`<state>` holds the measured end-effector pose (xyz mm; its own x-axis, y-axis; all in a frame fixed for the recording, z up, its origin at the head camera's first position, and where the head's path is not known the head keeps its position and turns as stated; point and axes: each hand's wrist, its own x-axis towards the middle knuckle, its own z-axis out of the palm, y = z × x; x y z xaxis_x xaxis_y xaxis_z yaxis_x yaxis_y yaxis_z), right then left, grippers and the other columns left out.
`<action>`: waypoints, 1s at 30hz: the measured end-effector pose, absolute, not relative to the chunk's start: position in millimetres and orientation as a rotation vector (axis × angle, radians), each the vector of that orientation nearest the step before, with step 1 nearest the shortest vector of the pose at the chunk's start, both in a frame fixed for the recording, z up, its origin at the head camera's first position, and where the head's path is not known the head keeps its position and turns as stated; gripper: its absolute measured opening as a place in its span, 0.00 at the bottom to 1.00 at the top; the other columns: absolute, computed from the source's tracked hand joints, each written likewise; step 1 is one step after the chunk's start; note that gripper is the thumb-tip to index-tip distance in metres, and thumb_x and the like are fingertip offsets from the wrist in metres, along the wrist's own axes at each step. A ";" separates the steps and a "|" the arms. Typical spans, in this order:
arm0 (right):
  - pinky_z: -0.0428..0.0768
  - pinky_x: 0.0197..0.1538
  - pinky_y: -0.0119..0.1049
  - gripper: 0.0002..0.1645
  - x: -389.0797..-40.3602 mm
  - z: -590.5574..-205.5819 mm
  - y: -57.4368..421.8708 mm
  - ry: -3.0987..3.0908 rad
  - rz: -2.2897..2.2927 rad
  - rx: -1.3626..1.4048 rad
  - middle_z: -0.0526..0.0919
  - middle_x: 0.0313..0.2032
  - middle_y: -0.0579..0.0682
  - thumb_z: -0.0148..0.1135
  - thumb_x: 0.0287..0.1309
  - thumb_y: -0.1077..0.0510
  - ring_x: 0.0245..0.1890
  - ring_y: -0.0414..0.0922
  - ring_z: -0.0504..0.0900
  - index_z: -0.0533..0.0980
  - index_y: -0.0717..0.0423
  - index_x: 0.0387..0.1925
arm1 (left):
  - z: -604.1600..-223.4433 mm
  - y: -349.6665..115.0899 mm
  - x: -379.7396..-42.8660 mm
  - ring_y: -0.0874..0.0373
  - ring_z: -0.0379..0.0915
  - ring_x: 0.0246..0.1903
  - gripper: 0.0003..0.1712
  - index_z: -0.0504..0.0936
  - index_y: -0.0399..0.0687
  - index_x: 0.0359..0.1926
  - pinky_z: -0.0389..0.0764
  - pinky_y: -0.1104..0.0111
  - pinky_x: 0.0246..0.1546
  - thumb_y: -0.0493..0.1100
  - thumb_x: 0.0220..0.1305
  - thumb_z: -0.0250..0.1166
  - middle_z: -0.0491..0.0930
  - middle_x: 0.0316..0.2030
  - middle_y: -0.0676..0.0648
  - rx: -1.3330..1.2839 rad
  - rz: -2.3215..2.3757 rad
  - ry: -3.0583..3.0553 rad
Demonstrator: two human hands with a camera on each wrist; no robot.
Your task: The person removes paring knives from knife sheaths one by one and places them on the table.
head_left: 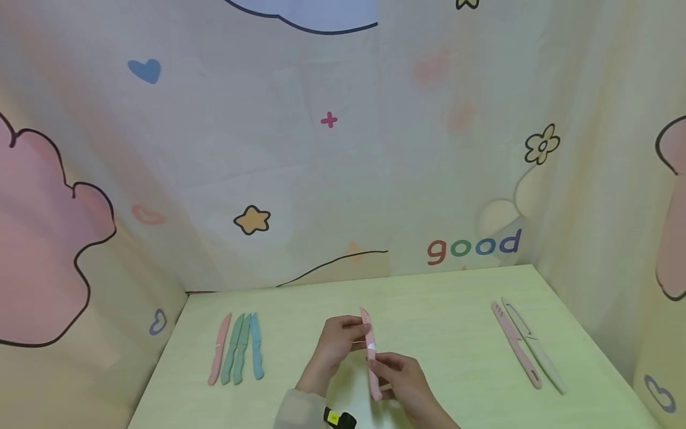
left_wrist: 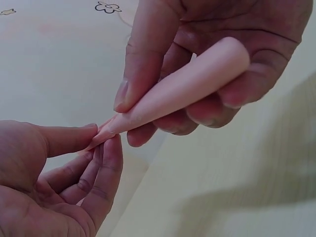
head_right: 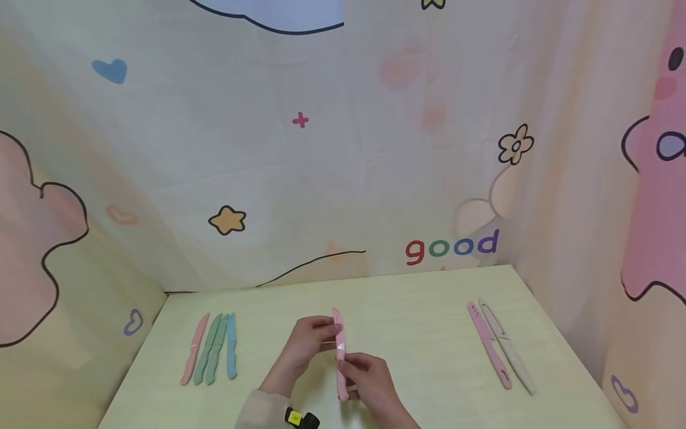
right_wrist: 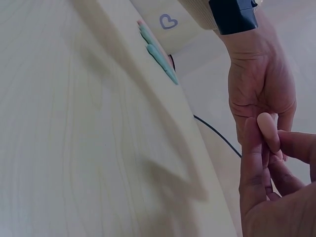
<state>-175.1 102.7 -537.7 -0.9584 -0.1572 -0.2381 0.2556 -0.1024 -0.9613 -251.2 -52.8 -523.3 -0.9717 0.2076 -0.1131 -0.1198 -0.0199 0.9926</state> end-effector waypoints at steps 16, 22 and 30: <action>0.85 0.28 0.34 0.27 -172.7 -541.7 114.5 1.899 -2.148 0.153 0.84 0.35 0.55 0.64 0.61 0.52 0.31 0.47 0.81 0.75 0.70 0.53 | -526.0 -38.6 -256.4 0.52 0.81 0.34 0.14 0.82 0.33 0.46 0.86 0.62 0.40 0.39 0.61 0.67 0.84 0.36 0.42 0.097 2.000 2.023; 0.84 0.27 0.33 0.26 -172.9 -544.9 115.3 1.894 -2.147 0.152 0.84 0.35 0.56 0.63 0.62 0.53 0.30 0.47 0.81 0.74 0.71 0.53 | -528.8 -37.8 -257.8 0.53 0.81 0.34 0.13 0.83 0.36 0.44 0.85 0.61 0.42 0.40 0.60 0.68 0.84 0.36 0.44 0.071 1.977 2.056; 0.84 0.27 0.33 0.26 -173.6 -545.3 116.1 1.893 -2.142 0.142 0.84 0.34 0.56 0.63 0.63 0.53 0.29 0.47 0.81 0.74 0.71 0.53 | -529.2 -37.4 -260.2 0.52 0.81 0.34 0.13 0.83 0.34 0.45 0.86 0.61 0.41 0.38 0.61 0.67 0.84 0.36 0.42 0.053 2.003 2.050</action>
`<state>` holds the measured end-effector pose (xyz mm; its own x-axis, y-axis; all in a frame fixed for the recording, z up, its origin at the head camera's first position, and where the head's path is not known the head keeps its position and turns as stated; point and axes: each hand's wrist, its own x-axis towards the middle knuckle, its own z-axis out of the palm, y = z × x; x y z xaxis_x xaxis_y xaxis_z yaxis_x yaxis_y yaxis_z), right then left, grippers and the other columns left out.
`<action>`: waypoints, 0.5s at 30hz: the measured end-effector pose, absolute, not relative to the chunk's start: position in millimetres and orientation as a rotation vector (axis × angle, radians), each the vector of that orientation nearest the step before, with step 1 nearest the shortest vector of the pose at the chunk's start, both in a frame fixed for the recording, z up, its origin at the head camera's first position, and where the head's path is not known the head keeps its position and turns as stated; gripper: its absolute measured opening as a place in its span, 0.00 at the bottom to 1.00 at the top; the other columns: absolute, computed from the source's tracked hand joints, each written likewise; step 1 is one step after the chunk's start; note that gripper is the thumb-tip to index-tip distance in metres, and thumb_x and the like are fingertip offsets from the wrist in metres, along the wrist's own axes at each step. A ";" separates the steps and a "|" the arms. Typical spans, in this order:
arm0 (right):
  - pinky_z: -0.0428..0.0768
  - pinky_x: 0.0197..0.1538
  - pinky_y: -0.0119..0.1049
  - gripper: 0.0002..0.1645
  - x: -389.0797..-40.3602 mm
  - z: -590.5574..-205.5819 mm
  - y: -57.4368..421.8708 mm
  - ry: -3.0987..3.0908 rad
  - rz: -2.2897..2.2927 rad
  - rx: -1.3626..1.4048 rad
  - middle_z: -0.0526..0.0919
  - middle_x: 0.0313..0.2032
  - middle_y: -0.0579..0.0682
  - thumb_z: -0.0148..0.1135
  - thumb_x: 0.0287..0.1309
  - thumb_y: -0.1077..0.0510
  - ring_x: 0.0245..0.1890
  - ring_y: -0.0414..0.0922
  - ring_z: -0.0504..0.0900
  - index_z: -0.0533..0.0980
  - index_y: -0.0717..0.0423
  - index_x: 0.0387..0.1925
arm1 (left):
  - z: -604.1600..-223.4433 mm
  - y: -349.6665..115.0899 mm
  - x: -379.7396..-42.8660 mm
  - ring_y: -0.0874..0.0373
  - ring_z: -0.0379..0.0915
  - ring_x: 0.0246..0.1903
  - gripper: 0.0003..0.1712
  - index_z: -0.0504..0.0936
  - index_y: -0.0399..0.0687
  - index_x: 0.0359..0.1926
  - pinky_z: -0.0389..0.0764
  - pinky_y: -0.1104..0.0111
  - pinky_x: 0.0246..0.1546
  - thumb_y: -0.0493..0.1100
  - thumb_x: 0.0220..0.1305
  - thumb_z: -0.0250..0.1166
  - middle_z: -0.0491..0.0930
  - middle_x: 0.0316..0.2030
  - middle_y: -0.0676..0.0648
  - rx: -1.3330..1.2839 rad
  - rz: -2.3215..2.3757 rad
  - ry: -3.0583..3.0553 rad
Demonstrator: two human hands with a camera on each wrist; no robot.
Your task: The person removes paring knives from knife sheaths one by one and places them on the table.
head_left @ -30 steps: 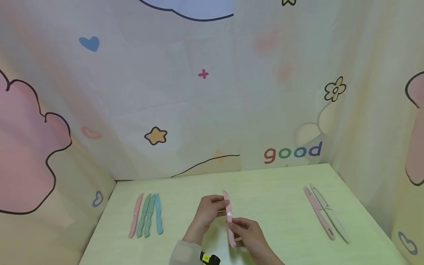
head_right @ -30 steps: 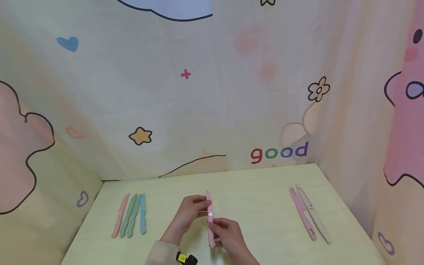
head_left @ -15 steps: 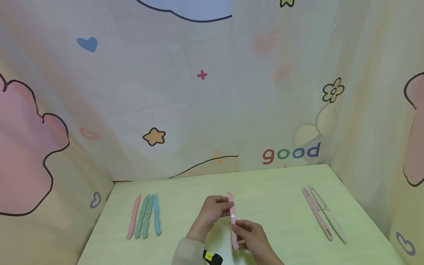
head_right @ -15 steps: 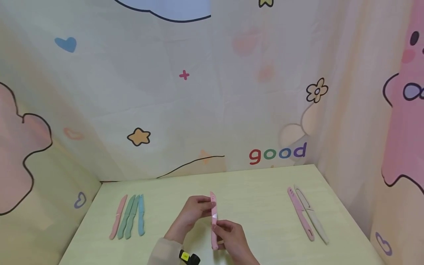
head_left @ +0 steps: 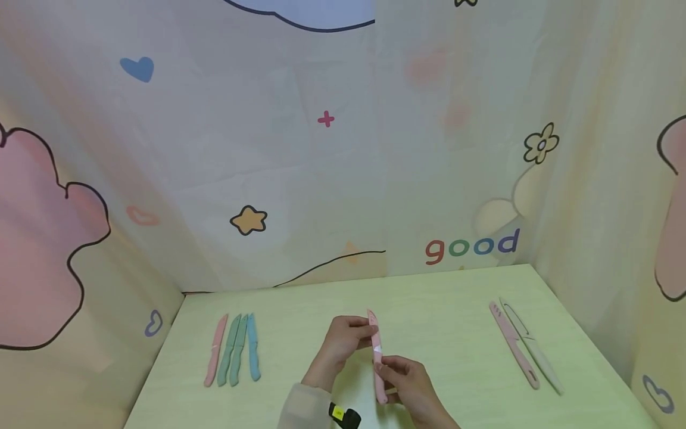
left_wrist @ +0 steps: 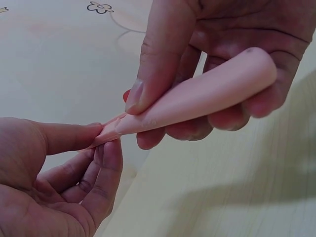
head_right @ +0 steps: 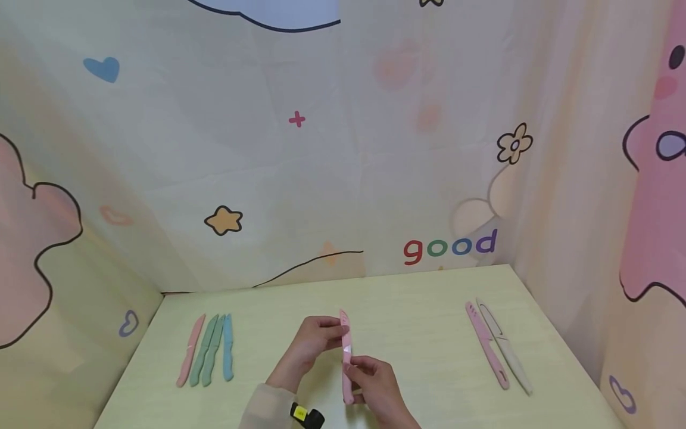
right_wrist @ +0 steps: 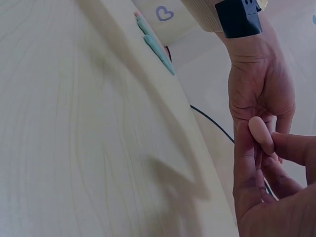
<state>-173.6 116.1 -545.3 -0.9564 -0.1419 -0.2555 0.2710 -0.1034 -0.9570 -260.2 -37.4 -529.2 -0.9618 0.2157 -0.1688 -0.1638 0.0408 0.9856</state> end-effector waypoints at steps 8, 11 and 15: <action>0.84 0.27 0.34 0.24 -174.5 -543.5 114.2 1.903 -2.134 0.143 0.84 0.32 0.52 0.61 0.64 0.54 0.29 0.47 0.81 0.75 0.70 0.53 | -528.2 -37.5 -260.8 0.52 0.81 0.34 0.12 0.83 0.34 0.43 0.86 0.63 0.40 0.38 0.60 0.68 0.84 0.35 0.42 0.037 2.006 2.053; 0.84 0.27 0.34 0.23 -175.2 -544.2 114.1 1.898 -2.136 0.148 0.84 0.31 0.50 0.61 0.64 0.55 0.29 0.47 0.81 0.75 0.69 0.52 | -528.1 -37.4 -260.7 0.52 0.82 0.34 0.12 0.84 0.34 0.43 0.86 0.63 0.39 0.37 0.60 0.68 0.84 0.35 0.42 0.037 2.005 2.056; 0.84 0.27 0.35 0.22 -176.4 -546.2 114.3 1.898 -2.137 0.157 0.84 0.31 0.49 0.61 0.64 0.55 0.30 0.47 0.80 0.76 0.69 0.51 | -526.1 -37.4 -259.3 0.52 0.81 0.34 0.12 0.84 0.34 0.43 0.86 0.63 0.40 0.37 0.61 0.67 0.84 0.35 0.42 0.039 2.005 2.065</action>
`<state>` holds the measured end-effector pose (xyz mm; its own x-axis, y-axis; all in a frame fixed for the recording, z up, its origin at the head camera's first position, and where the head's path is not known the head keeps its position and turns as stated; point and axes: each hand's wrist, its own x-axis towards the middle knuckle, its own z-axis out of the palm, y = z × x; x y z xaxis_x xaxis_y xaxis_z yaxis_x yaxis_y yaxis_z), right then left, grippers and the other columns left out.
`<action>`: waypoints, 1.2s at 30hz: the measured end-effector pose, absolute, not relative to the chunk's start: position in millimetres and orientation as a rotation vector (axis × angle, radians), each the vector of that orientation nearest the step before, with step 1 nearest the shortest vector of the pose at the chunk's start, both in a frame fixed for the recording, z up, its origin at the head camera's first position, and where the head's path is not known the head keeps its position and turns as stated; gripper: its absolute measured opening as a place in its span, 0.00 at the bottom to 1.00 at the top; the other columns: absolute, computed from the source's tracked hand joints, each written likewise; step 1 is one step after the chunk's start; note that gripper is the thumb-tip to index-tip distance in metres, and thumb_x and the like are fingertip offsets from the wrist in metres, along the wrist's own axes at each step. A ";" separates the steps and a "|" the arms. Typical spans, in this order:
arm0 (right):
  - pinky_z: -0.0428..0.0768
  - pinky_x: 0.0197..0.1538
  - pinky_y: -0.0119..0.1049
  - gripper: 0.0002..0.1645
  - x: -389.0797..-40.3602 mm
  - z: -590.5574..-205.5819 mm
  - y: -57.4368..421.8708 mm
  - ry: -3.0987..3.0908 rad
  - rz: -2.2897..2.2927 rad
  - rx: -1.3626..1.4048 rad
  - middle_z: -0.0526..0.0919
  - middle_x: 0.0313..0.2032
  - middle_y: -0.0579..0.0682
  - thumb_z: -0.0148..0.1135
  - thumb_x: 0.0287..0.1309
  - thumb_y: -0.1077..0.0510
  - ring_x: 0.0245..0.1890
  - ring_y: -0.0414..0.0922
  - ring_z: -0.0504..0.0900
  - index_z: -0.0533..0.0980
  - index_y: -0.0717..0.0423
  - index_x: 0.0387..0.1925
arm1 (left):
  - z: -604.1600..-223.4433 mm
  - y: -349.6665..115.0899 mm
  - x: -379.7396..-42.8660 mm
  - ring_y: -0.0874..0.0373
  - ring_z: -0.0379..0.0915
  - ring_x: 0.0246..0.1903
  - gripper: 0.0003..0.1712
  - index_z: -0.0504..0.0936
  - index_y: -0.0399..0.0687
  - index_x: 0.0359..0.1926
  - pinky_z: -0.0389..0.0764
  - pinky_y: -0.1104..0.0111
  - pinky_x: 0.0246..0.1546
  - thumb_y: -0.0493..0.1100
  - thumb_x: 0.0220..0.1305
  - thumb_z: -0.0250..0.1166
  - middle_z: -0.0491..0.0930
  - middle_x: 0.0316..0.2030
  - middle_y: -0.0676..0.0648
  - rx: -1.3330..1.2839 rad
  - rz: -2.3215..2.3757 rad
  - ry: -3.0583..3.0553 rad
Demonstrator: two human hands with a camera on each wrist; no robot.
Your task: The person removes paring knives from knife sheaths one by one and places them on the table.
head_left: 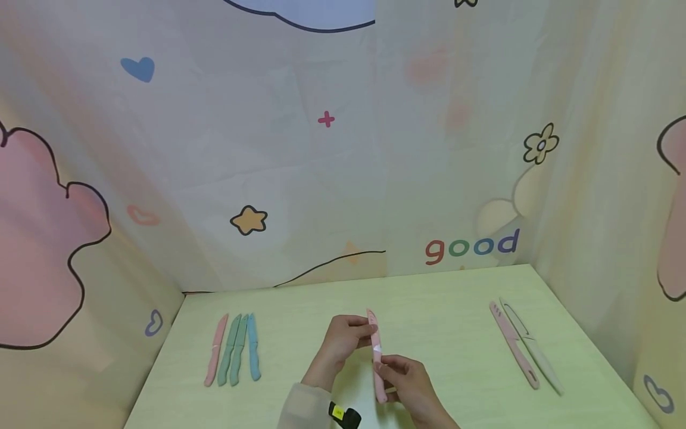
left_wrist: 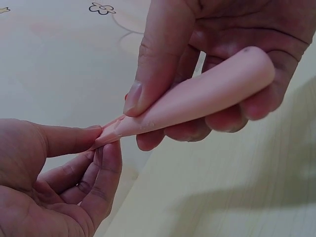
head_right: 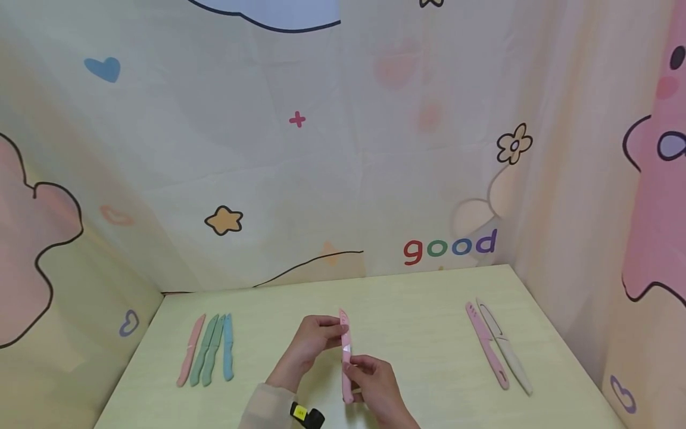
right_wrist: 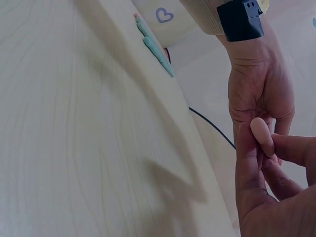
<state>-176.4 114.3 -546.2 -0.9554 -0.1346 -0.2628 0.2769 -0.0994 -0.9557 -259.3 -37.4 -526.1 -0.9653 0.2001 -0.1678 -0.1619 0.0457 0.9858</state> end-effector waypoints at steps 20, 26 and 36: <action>0.85 0.28 0.36 0.20 -170.6 -542.8 112.2 1.920 -2.131 0.150 0.84 0.31 0.50 0.61 0.63 0.57 0.28 0.50 0.81 0.76 0.69 0.50 | -524.1 -38.4 -256.8 0.53 0.82 0.32 0.11 0.84 0.35 0.42 0.86 0.63 0.39 0.39 0.60 0.68 0.85 0.33 0.44 0.012 1.991 2.075; 0.85 0.27 0.36 0.21 -169.3 -544.0 110.5 1.935 -2.119 0.163 0.84 0.31 0.52 0.62 0.63 0.56 0.27 0.49 0.81 0.76 0.69 0.51 | -525.9 -39.8 -256.3 0.54 0.82 0.32 0.12 0.84 0.36 0.42 0.86 0.63 0.39 0.40 0.61 0.68 0.85 0.33 0.44 0.009 1.978 2.088; 0.85 0.26 0.35 0.22 -166.7 -544.9 108.6 1.966 -2.110 0.163 0.84 0.32 0.53 0.62 0.63 0.56 0.28 0.47 0.82 0.76 0.69 0.52 | -525.3 -41.9 -253.0 0.54 0.81 0.31 0.12 0.84 0.35 0.42 0.86 0.62 0.39 0.40 0.61 0.68 0.85 0.33 0.44 0.007 1.978 2.092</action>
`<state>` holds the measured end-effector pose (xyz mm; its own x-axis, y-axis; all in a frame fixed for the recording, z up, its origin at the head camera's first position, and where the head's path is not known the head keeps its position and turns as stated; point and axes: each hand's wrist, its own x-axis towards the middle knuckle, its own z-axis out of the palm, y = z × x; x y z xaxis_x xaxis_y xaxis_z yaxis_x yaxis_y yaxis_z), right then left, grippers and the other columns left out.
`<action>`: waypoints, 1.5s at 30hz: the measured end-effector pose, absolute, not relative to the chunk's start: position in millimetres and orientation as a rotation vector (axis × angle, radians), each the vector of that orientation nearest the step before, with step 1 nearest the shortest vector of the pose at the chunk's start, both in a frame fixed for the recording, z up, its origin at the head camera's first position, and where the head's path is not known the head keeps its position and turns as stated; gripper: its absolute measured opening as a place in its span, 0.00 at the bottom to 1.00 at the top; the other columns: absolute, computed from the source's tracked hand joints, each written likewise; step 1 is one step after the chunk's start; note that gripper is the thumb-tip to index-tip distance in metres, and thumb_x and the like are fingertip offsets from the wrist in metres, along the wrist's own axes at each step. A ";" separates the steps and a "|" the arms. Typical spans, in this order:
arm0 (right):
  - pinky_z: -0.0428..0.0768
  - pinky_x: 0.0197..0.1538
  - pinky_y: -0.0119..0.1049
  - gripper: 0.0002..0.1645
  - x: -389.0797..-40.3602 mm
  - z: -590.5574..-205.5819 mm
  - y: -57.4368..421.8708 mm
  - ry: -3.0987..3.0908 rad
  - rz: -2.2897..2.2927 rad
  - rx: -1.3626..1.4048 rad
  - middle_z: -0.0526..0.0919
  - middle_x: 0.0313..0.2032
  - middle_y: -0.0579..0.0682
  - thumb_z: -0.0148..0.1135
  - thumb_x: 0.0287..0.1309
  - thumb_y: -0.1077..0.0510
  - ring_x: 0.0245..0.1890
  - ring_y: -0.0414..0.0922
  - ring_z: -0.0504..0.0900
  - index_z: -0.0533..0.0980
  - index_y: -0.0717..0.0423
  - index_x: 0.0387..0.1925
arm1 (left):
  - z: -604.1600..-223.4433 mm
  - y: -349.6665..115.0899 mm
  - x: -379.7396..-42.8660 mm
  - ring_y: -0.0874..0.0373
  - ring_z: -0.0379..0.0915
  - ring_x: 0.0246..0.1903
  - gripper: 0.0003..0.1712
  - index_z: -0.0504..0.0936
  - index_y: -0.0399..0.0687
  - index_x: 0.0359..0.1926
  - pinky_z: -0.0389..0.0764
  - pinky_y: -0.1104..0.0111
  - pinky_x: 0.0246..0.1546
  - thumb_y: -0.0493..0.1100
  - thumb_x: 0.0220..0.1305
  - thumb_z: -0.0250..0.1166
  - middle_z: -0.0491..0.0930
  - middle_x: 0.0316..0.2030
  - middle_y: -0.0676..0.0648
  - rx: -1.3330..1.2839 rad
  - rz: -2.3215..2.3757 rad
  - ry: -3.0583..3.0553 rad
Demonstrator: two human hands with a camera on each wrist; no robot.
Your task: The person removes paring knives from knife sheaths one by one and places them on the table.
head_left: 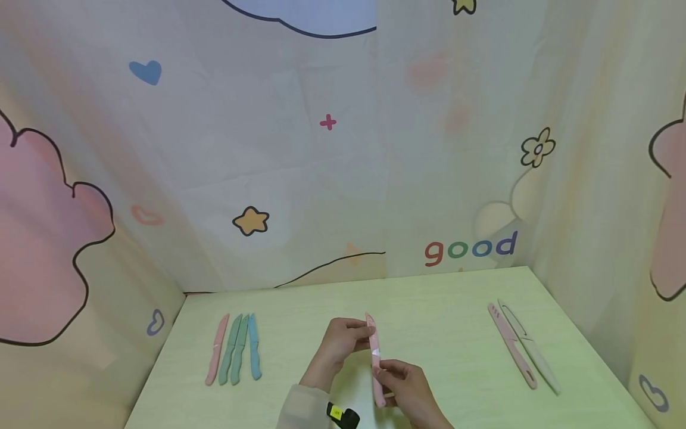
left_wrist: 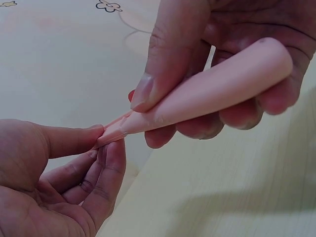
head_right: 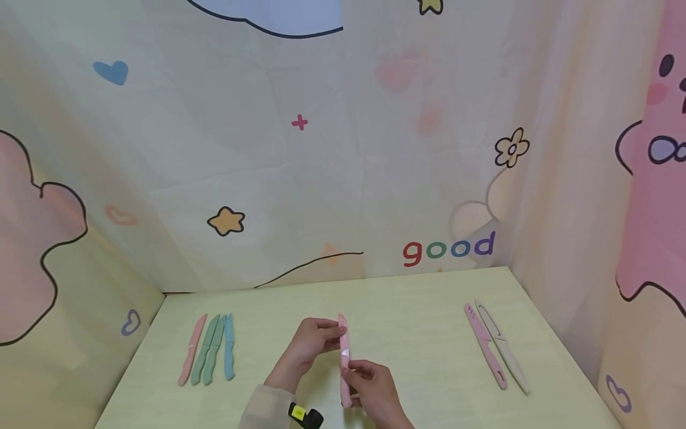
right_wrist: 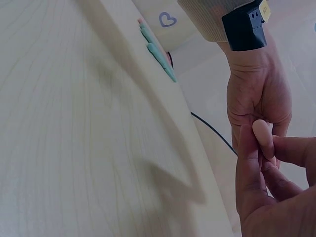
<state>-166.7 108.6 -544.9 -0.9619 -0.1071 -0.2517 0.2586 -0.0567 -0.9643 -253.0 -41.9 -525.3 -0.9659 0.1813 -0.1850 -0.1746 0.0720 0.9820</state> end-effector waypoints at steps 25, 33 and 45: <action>0.86 0.28 0.36 0.25 -161.8 -539.4 107.0 1.986 -2.102 0.157 0.85 0.32 0.53 0.63 0.62 0.56 0.29 0.47 0.82 0.74 0.73 0.52 | -526.4 -42.8 -255.5 0.54 0.81 0.31 0.11 0.84 0.36 0.41 0.87 0.64 0.37 0.39 0.60 0.68 0.84 0.33 0.44 -0.010 1.991 2.078; 0.86 0.29 0.36 0.24 -158.5 -538.8 105.9 2.009 -2.080 0.161 0.85 0.34 0.55 0.64 0.61 0.56 0.31 0.47 0.82 0.75 0.72 0.52 | -525.0 -43.7 -252.6 0.54 0.81 0.31 0.12 0.84 0.36 0.42 0.87 0.63 0.37 0.41 0.60 0.69 0.84 0.33 0.44 -0.037 1.973 2.100; 0.87 0.30 0.38 0.21 -156.1 -540.3 107.4 2.015 -2.053 0.134 0.85 0.38 0.61 0.62 0.62 0.59 0.32 0.48 0.83 0.75 0.72 0.51 | -529.0 -44.3 -254.8 0.53 0.81 0.31 0.12 0.84 0.36 0.42 0.87 0.64 0.36 0.39 0.59 0.69 0.85 0.33 0.43 -0.051 1.998 2.088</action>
<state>-156.1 107.4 -540.3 -0.9616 -0.1206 -0.2466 0.2488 -0.0034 -0.9686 -254.8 -44.3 -529.0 -0.9680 0.1469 -0.2035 -0.1967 0.0590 0.9787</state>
